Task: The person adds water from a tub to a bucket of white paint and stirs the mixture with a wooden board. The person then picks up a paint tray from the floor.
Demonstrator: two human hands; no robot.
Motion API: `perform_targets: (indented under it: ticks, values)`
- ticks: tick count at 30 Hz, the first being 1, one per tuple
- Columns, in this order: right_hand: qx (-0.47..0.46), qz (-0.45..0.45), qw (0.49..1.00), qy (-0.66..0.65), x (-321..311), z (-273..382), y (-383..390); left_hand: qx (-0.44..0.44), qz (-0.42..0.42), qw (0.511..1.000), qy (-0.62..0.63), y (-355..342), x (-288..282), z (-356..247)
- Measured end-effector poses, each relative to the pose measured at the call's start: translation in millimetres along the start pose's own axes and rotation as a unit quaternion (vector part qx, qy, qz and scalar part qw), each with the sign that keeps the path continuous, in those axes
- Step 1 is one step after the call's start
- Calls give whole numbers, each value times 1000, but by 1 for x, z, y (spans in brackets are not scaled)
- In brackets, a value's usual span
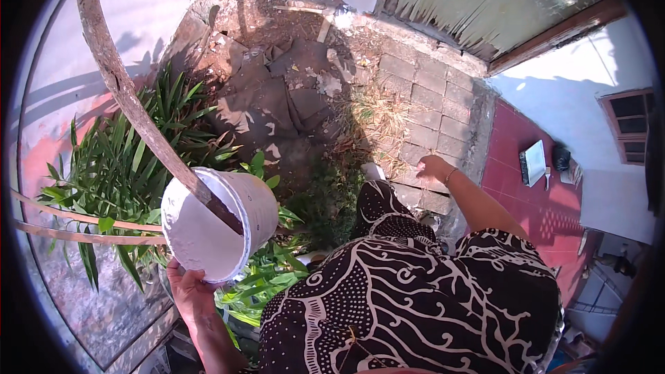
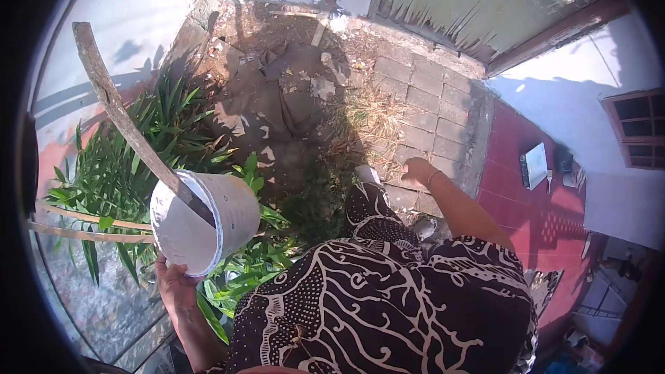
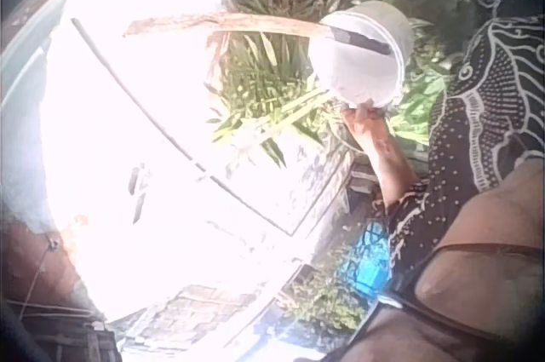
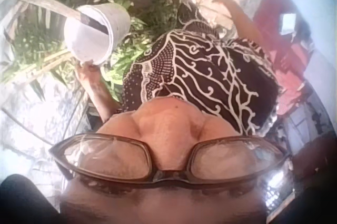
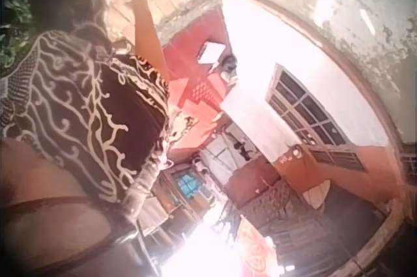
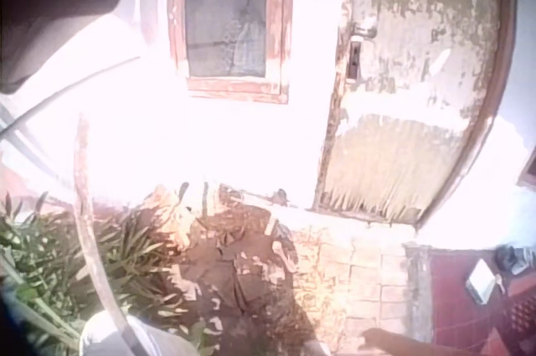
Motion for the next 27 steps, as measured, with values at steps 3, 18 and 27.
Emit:
perform_targets:
  ticks: [3,18,27]
  values:
    - [-11,-89,996,11,-67,-57,-29,-21,-3,1000,-15,-14,45,8]
    - [179,-253,883,-353,-300,-311,22,-42,48,998,10,8,288,-32]
    - [29,-111,839,-532,-270,-73,51,-7,181,983,-44,-12,412,-68]
Point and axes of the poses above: each hand's wrist, its own y-axis away from the middle knuckle, its own x-axis out of the palm, z = x × y, the point moved 10 cm from there along -y, towards the middle knuckle, and after that the axes turned 3 degrees about -y, right-handed, at the moved point
